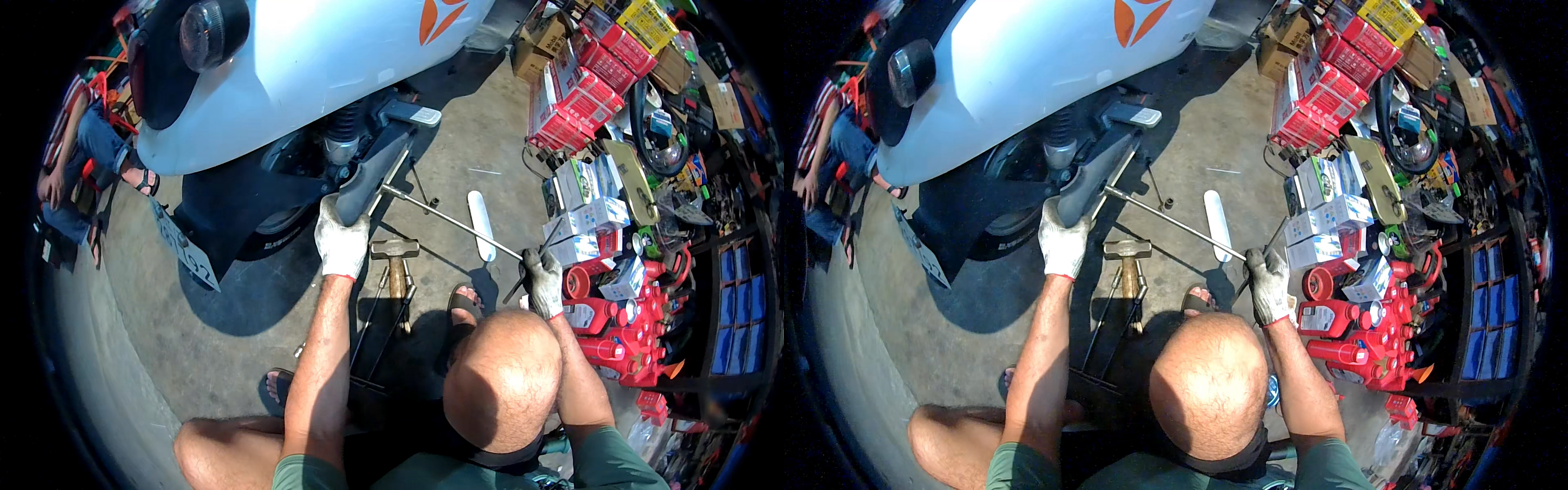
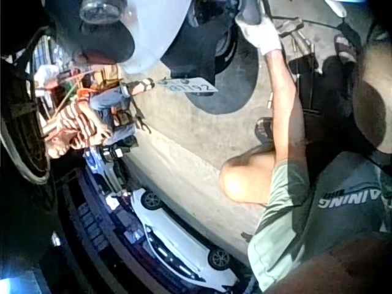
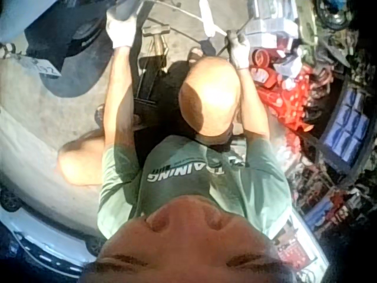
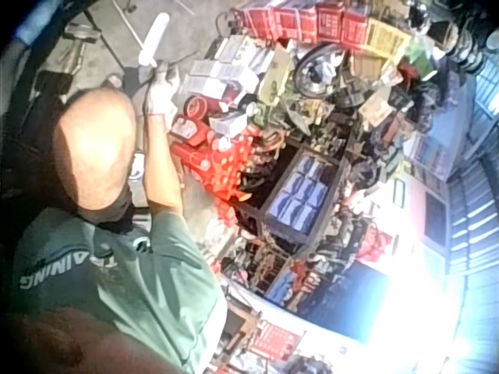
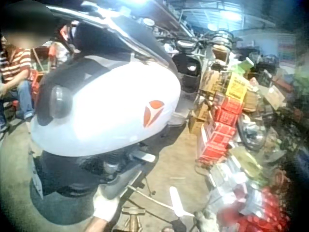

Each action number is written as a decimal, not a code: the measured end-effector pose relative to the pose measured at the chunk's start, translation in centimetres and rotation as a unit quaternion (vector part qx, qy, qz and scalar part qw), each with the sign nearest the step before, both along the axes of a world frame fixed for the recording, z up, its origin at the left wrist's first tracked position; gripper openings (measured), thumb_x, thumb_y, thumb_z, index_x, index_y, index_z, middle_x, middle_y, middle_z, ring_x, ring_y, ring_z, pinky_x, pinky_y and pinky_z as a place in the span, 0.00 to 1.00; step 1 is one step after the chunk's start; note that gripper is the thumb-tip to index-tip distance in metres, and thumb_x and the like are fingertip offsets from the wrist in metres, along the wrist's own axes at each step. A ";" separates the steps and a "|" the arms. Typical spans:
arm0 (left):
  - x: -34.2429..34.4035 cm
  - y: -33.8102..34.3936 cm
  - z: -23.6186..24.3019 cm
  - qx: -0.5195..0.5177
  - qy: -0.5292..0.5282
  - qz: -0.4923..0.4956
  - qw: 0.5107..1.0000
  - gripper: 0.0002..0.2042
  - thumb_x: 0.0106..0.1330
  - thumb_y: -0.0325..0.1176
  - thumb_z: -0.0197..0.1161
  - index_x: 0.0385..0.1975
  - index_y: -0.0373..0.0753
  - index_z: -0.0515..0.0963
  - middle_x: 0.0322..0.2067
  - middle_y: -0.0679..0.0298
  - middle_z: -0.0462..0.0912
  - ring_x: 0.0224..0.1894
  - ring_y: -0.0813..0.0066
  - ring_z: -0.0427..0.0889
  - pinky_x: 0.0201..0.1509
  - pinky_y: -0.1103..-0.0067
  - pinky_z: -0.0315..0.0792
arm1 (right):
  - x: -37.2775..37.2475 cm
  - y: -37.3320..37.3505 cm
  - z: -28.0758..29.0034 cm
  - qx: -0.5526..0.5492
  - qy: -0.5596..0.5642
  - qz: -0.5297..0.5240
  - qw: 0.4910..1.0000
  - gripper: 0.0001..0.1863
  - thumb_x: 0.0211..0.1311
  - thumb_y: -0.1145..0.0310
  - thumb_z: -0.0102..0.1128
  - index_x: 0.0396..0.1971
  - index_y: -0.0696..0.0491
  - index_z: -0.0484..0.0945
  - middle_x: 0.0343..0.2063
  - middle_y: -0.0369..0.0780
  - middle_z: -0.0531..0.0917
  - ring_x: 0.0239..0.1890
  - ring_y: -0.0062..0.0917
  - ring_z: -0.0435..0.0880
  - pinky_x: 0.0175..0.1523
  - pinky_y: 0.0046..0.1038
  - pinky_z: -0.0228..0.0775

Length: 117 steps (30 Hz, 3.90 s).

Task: The person removes a black side cover from a white scooter using a T-handle wrench and a socket wrench. They wipe the internal components with a cloth and then use a wrench to work on the rear frame near the license plate.

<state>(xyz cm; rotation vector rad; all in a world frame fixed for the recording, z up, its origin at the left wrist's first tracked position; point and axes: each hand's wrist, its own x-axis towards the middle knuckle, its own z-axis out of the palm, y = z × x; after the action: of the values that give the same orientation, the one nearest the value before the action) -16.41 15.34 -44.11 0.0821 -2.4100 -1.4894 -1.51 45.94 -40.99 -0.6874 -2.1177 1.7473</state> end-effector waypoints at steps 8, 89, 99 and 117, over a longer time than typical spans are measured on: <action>0.1 0.1 -0.1 0.013 -0.001 0.015 1.000 0.22 0.50 0.28 0.67 0.48 0.37 0.72 0.40 0.46 0.80 0.45 0.48 0.80 0.48 0.65 0.74 | -1.6 -0.8 -0.8 -0.019 -0.001 0.008 1.000 0.13 0.64 0.58 0.61 0.28 0.51 0.75 0.16 0.28 0.71 0.14 0.11 0.63 0.19 0.17 0.49; 7.3 15.3 -2.4 0.512 -0.277 -0.164 0.796 0.14 0.71 0.42 0.53 0.41 0.36 0.74 0.19 0.70 0.67 0.17 0.81 0.64 0.19 0.82 0.60 | -1.1 -0.2 0.0 -0.506 -0.119 0.136 0.844 0.13 0.70 0.59 0.50 0.36 0.54 0.73 0.19 0.35 0.77 0.16 0.21 0.75 0.21 0.22 0.69; 8.0 15.9 -0.3 0.476 -0.296 -0.134 0.818 0.13 0.71 0.43 0.56 0.36 0.38 0.75 0.17 0.72 0.66 0.16 0.83 0.63 0.17 0.83 0.58 | 1.4 2.2 0.1 0.438 -0.020 0.224 0.870 0.27 0.48 0.76 0.56 0.53 0.54 0.71 0.44 0.47 0.74 0.47 0.41 0.77 0.51 0.43 0.69; 8.4 17.8 0.9 0.492 -0.343 -0.205 0.774 0.16 0.72 0.46 0.52 0.37 0.37 0.75 0.18 0.73 0.67 0.17 0.83 0.63 0.20 0.83 0.58 | 0.6 5.0 -3.3 -0.075 -0.158 0.232 0.957 0.15 0.65 0.64 0.53 0.45 0.57 0.81 0.25 0.36 0.80 0.29 0.19 0.78 0.35 0.22 0.70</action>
<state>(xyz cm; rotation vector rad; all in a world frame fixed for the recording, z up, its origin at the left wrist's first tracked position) -8.02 33.19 -43.25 0.4042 -1.7673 -3.2607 -0.92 50.97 -44.34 -0.5681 -2.5420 2.1826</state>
